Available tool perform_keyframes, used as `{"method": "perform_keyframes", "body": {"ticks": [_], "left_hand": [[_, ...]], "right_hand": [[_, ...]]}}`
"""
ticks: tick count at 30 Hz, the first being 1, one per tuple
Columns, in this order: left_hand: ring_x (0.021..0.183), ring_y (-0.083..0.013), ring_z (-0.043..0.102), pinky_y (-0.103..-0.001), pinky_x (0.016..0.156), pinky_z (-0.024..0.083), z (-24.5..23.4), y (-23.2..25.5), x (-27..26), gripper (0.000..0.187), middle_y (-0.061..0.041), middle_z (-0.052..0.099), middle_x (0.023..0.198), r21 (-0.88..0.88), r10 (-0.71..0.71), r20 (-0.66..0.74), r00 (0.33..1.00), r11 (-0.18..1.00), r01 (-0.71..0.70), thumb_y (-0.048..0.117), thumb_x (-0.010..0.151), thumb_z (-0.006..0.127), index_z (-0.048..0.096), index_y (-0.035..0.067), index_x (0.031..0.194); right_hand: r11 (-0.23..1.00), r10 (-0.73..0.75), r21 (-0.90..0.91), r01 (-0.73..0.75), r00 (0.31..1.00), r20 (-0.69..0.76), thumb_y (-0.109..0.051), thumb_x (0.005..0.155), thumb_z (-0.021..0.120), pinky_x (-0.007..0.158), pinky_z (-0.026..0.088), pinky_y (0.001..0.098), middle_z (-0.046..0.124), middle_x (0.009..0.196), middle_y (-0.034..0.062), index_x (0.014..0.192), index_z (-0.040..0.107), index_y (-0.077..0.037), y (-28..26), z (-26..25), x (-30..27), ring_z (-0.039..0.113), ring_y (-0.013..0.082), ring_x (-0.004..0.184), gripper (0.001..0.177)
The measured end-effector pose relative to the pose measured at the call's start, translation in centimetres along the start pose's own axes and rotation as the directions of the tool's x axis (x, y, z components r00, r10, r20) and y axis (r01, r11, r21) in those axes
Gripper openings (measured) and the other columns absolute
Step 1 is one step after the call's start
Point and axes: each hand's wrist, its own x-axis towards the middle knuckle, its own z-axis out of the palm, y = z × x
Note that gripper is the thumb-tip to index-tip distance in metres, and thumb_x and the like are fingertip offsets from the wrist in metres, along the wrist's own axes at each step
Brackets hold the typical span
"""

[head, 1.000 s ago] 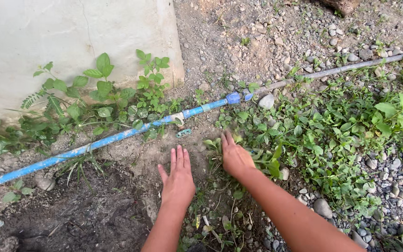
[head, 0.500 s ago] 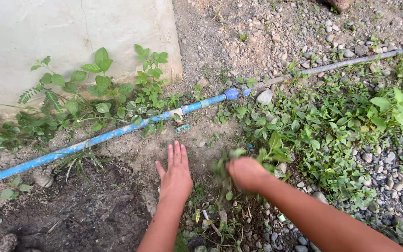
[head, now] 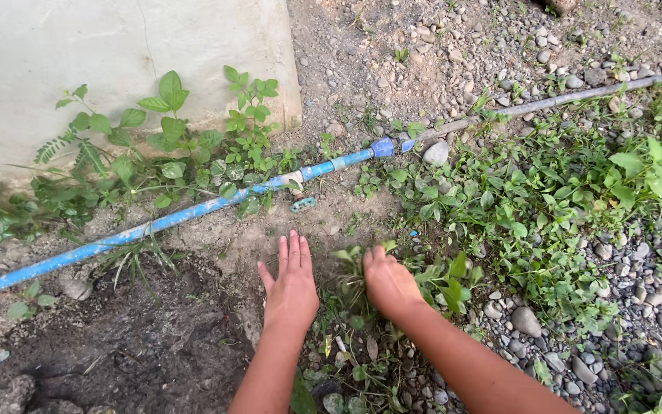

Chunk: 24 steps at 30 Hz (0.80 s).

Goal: The person pulls weeds and grass from the soil around a blue pipe and a building foundation using their hands.

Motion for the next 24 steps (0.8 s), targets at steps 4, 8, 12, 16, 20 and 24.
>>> {"method": "perform_keyframes", "body": {"ticks": [4, 8, 12, 16, 20, 24], "left_hand": [[0.158, -0.0267, 0.000, -0.070, 0.119, 0.009, 0.7, 0.2, -0.7, 0.088, -0.012, -0.003, 0.172, 0.128, 0.084, -0.023, 0.996, 0.989, -0.080, -0.012, 0.080, 0.040, 0.007, 0.004, 0.160], [0.156, -0.0279, 0.006, -0.072, 0.116, 0.016, 1.7, 0.0, -1.8, 0.076, -0.014, 0.004, 0.170, 0.205, 0.208, -0.061, 0.976, 0.960, -0.192, -0.004, 0.088, 0.041, 0.015, 0.001, 0.159], [0.155, -0.0279, 0.009, -0.073, 0.114, 0.017, 1.6, -1.2, -2.1, 0.074, -0.014, 0.006, 0.169, 0.221, 0.206, -0.115, 0.972, 0.959, -0.177, -0.002, 0.089, 0.043, 0.017, 0.000, 0.158], [0.154, -0.0274, 0.010, -0.072, 0.113, 0.018, 0.4, -2.1, -1.6, 0.076, -0.013, 0.009, 0.171, 0.230, 0.191, -0.131, 0.973, 0.960, -0.157, -0.003, 0.088, 0.044, 0.017, 0.002, 0.158], [0.146, -0.0264, 0.036, -0.054, 0.115, 0.039, 0.1, -1.9, -2.4, 0.057, -0.012, 0.036, 0.158, -0.008, 0.150, -0.029, 0.988, 0.989, -0.151, 0.011, 0.093, 0.053, 0.038, 0.004, 0.148], [0.126, -0.0324, 0.060, -0.040, 0.096, 0.058, 0.6, -2.1, -2.2, 0.033, -0.021, 0.059, 0.135, -0.059, 0.215, -0.288, 0.933, 0.969, -0.241, -0.003, 0.086, 0.056, 0.056, 0.003, 0.118]], "right_hand": [[0.980, -0.159, -0.129, 0.152, 0.986, -0.044, 0.012, 0.080, 0.058, 0.078, 0.063, 0.0361, 0.059, 0.114, 0.0257, 0.113, 0.056, 0.008, 0.7, 1.7, 0.0, 0.069, 0.0321, 0.096, 0.033], [0.991, -0.037, -0.131, 0.024, 0.994, -0.103, 0.000, 0.089, 0.058, 0.076, 0.064, 0.0381, 0.068, 0.105, 0.0230, 0.108, 0.060, 0.005, 0.4, 3.0, 2.4, 0.073, 0.0317, 0.092, 0.020], [0.966, 0.246, 0.097, -0.239, 0.967, -0.065, -0.007, 0.088, 0.061, 0.082, 0.062, 0.0434, 0.072, 0.105, 0.0241, 0.105, 0.066, 0.002, -0.2, 2.5, 4.0, 0.074, 0.0358, 0.094, 0.020], [0.964, 0.224, 0.105, -0.242, 0.961, 0.160, -0.010, 0.089, 0.059, 0.087, 0.061, 0.0440, 0.073, 0.106, 0.0230, 0.102, 0.070, -0.001, 0.6, 0.6, 2.4, 0.075, 0.0347, 0.096, 0.020], [0.989, 0.122, 0.032, -0.147, 0.909, 0.399, 0.003, 0.083, 0.055, 0.080, 0.064, 0.0395, 0.070, 0.110, 0.0216, 0.111, 0.061, 0.000, -0.4, 0.7, -5.3, 0.073, 0.0301, 0.092, 0.029], [0.984, -0.164, -0.027, 0.176, 0.955, 0.248, 0.009, 0.077, 0.056, 0.073, 0.063, 0.0360, 0.062, 0.118, 0.0209, 0.113, 0.059, 0.003, -1.9, 0.7, -8.9, 0.071, 0.0287, 0.091, 0.037]]}}
